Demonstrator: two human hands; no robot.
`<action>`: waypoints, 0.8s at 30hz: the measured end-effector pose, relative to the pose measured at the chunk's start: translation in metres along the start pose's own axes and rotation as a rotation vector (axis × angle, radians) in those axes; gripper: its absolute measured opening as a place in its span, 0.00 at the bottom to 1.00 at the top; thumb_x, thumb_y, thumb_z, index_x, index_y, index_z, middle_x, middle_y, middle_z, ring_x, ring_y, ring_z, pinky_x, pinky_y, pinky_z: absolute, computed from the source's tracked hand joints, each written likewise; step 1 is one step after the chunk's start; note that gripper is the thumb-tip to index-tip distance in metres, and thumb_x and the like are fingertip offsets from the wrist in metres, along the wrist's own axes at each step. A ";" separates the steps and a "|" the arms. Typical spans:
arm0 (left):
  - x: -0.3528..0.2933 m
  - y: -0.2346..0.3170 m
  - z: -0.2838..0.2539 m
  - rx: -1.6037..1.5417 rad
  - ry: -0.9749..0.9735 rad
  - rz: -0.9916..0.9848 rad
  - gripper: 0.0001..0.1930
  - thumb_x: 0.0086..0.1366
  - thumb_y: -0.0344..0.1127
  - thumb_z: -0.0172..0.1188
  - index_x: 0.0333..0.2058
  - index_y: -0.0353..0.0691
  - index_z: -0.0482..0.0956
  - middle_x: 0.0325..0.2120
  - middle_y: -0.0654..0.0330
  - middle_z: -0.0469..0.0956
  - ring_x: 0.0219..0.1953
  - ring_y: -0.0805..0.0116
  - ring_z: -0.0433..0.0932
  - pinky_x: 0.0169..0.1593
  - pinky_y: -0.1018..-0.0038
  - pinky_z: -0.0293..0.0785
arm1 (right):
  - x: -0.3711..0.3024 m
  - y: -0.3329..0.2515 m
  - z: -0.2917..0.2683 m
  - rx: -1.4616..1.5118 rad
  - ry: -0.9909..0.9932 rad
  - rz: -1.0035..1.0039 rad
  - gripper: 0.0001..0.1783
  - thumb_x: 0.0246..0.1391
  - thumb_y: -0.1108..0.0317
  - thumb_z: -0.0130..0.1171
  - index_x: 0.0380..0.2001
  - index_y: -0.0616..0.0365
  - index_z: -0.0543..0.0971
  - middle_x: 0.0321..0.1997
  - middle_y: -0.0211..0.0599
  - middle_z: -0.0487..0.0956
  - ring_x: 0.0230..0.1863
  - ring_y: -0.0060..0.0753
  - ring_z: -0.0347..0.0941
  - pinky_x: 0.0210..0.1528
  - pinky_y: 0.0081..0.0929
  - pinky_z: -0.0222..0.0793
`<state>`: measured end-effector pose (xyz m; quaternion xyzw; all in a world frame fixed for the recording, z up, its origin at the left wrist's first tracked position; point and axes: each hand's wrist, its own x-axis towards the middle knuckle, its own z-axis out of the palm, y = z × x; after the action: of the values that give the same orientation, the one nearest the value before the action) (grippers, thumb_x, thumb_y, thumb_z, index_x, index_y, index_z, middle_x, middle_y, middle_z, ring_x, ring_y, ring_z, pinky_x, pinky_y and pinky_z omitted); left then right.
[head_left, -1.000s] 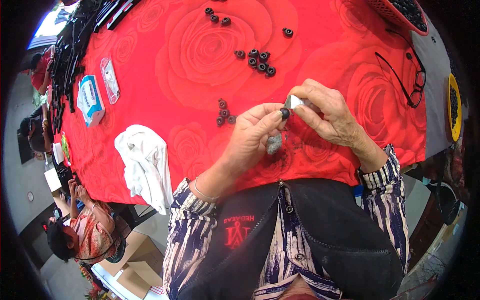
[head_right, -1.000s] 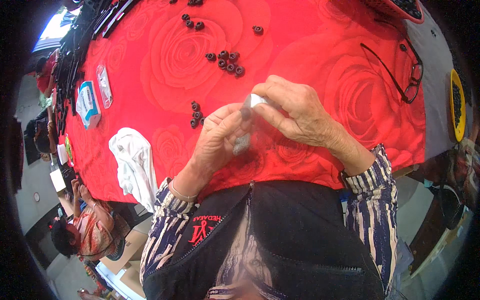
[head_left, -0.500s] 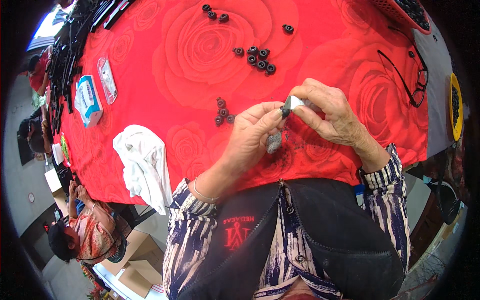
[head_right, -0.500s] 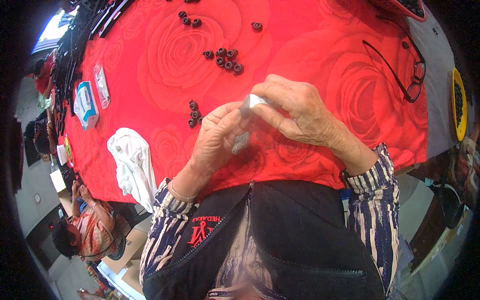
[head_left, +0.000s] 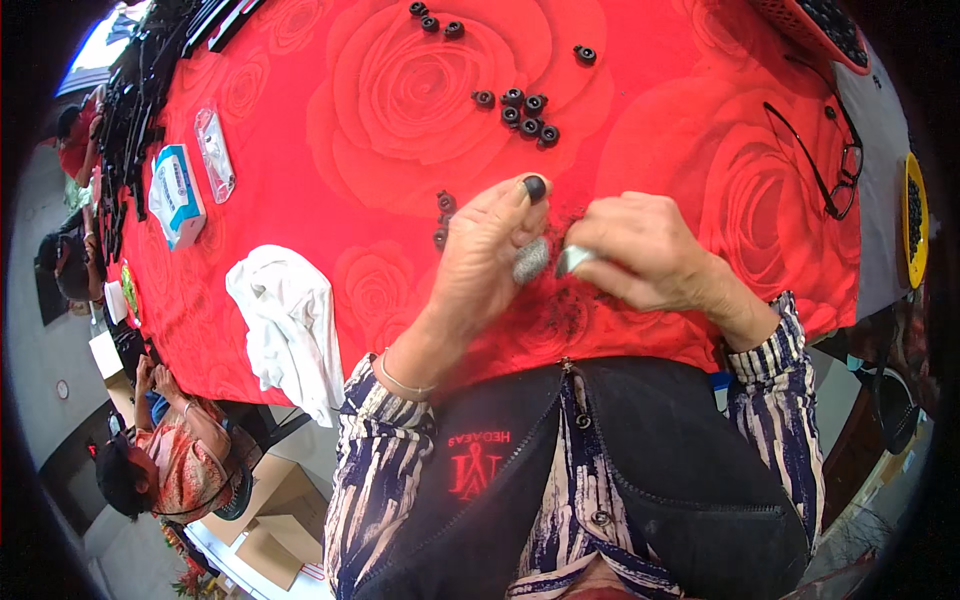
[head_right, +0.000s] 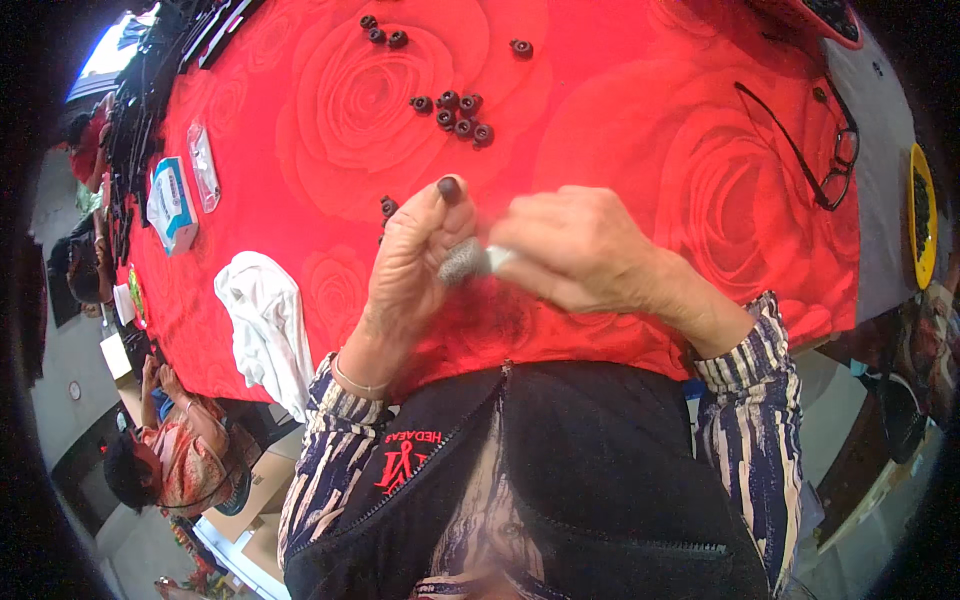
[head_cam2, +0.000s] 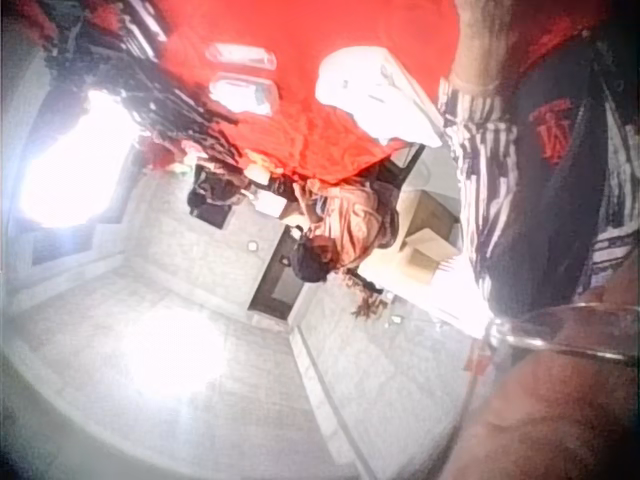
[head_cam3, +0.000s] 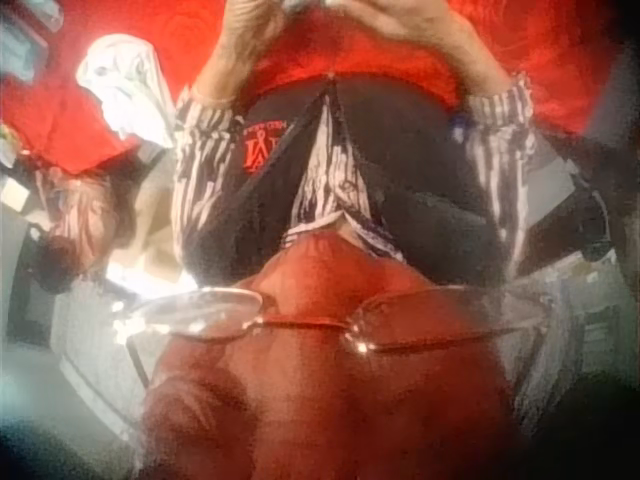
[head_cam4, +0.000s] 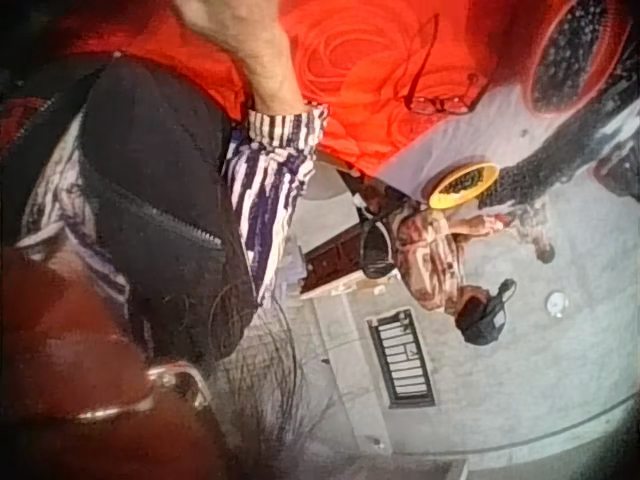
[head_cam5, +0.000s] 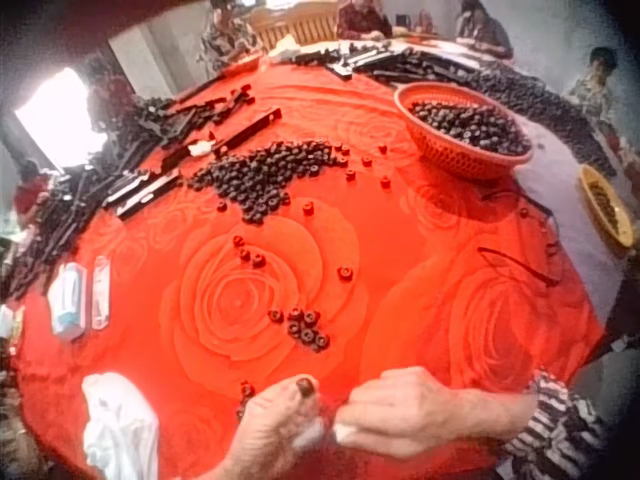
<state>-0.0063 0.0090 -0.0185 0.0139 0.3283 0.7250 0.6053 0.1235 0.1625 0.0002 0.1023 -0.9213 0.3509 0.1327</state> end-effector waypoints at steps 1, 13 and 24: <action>0.002 0.005 -0.003 -0.029 -0.130 0.011 0.12 0.62 0.37 0.54 0.40 0.36 0.73 0.25 0.68 0.70 0.25 0.81 0.66 0.27 0.82 0.66 | -0.001 0.004 -0.004 0.159 0.099 0.081 0.11 0.46 0.71 0.57 0.34 0.63 0.72 0.23 0.38 0.70 0.22 0.36 0.68 0.23 0.28 0.63; -0.007 -0.018 0.016 0.104 0.048 0.021 0.10 0.61 0.31 0.55 0.40 0.33 0.75 0.23 0.69 0.70 0.24 0.84 0.63 0.27 0.87 0.61 | -0.002 0.006 0.002 0.240 0.298 0.218 0.11 0.46 0.73 0.58 0.35 0.63 0.72 0.23 0.40 0.69 0.23 0.37 0.68 0.24 0.29 0.63; -0.006 -0.017 0.018 0.142 0.094 0.029 0.11 0.61 0.30 0.55 0.40 0.32 0.75 0.26 0.68 0.73 0.26 0.83 0.66 0.30 0.86 0.63 | -0.001 0.005 -0.002 0.221 0.248 0.252 0.11 0.45 0.72 0.57 0.34 0.62 0.73 0.24 0.39 0.70 0.23 0.37 0.69 0.25 0.29 0.64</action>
<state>0.0171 0.0122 -0.0106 0.0276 0.4067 0.7084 0.5762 0.1232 0.1683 -0.0017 -0.0440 -0.8594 0.4734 0.1881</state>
